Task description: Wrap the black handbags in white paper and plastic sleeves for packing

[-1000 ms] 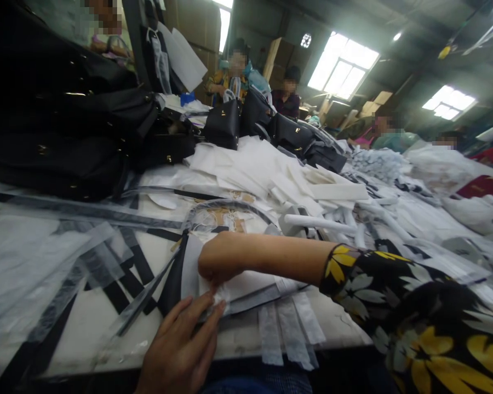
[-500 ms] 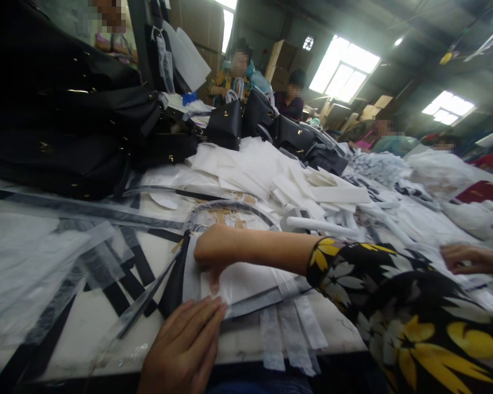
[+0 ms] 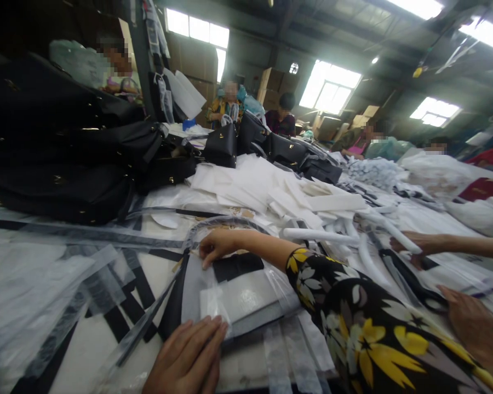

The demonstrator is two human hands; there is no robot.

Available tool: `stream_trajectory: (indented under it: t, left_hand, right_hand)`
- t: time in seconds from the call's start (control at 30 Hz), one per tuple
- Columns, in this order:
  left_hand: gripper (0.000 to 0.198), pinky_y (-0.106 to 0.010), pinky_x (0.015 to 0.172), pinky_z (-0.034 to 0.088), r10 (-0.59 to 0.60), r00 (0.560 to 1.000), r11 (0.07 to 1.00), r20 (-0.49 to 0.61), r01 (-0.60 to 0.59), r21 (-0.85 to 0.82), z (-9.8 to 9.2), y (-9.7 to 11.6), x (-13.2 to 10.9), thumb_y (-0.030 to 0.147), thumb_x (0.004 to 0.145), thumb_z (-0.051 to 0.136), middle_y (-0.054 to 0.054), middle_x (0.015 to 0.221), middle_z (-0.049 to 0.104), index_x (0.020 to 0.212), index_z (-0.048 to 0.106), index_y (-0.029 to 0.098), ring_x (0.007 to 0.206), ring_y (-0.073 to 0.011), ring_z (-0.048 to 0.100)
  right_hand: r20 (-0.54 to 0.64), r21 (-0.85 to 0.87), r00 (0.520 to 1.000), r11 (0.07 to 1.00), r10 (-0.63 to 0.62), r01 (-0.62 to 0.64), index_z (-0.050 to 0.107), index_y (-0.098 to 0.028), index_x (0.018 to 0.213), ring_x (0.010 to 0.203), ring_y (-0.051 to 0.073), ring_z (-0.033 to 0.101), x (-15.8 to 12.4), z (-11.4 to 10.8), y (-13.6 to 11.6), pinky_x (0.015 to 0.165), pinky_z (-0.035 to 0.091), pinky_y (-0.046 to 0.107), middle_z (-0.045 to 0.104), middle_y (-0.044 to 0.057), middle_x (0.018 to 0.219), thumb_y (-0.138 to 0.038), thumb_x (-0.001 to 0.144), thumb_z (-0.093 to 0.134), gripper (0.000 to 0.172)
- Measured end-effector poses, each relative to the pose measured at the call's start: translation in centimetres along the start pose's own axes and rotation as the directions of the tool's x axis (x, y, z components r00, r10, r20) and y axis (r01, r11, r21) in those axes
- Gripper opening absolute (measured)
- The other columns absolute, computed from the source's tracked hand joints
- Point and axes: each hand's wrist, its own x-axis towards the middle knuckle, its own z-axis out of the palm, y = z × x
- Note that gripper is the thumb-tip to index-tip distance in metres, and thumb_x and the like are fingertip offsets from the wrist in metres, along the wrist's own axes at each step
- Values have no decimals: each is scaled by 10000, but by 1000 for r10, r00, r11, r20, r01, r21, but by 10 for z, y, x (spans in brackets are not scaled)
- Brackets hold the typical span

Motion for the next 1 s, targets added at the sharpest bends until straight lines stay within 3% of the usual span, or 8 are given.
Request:
stream_trajectory:
  t: [0.1, 0.2, 0.33, 0.47, 0.67, 0.87, 1.0]
  left_hand:
    - [341, -282, 1161, 296, 1, 1000, 1000, -30, -1, -3, 4, -2, -3, 105, 881, 575, -24, 1162, 747, 1188, 702, 182, 1123, -144, 638]
    - [346, -283, 1162, 293, 9, 999, 1000, -37, -9, 5, 6, -4, -5, 99, 885, 565, -19, 1164, 747, 1186, 705, 196, 1122, -142, 641]
    - [357, -284, 1169, 276, 59, 998, 998, 10, -59, 32, 4, -7, -5, 104, 894, 551, -18, 1181, 742, 1207, 696, 197, 1122, -141, 641]
    - [348, -272, 1159, 286, 36, 999, 999, -5, -36, 38, 3, -7, -4, 111, 890, 554, -11, 1165, 747, 1192, 702, 201, 1117, -134, 642]
    - [367, -276, 1121, 330, -41, 999, 999, -10, 41, 12, 5, 0, -3, 98, 864, 593, -7, 1157, 750, 1194, 703, 218, 1096, -145, 657]
    - [366, -315, 1093, 363, 0, 998, 999, 69, -3, 40, -6, 0, 3, 115, 902, 586, -27, 1214, 728, 1248, 670, 205, 1127, -171, 644]
    - [403, -334, 1099, 364, 47, 992, 995, 118, -56, 80, -12, -2, 3, 113, 905, 597, -28, 1261, 705, 1295, 637, 207, 1155, -179, 631]
  right_hand:
    - [-152, -17, 987, 999, 47, -50, 747, -132, 919, 796, 156, 652, -15, 0, -6, 751, 434, 237, 741, 46, 878, -227, 855, 698, 125]
    - [-249, 12, 966, 998, 64, -63, 756, -167, 1046, 932, 189, 674, -44, 5, -21, 829, 450, 256, 753, 65, 1029, -333, 908, 637, 247]
    - [-226, 142, 960, 981, 163, -133, 712, -205, 1173, 1001, 217, 669, -68, 17, -28, 853, 477, 272, 734, 68, 1125, -497, 778, 753, 494]
    - [-92, 313, 958, 921, 273, -232, 666, -212, 1225, 1037, 193, 651, -54, 26, -20, 892, 471, 248, 711, 44, 1152, -385, 704, 825, 572]
    - [-63, 388, 915, 855, 398, -345, 755, -211, 1014, 838, 152, 667, -31, 35, -13, 657, 471, 187, 736, 1, 958, -233, 658, 838, 366]
    - [-241, 303, 879, 892, 411, -334, 787, -209, 864, 819, 168, 685, -24, 43, -12, 739, 476, 224, 759, 1, 830, -222, 791, 716, 102]
    - [-379, 210, 855, 933, 354, -294, 789, -186, 887, 881, 222, 698, -36, 38, -24, 821, 478, 293, 773, 52, 870, -294, 915, 603, 217]
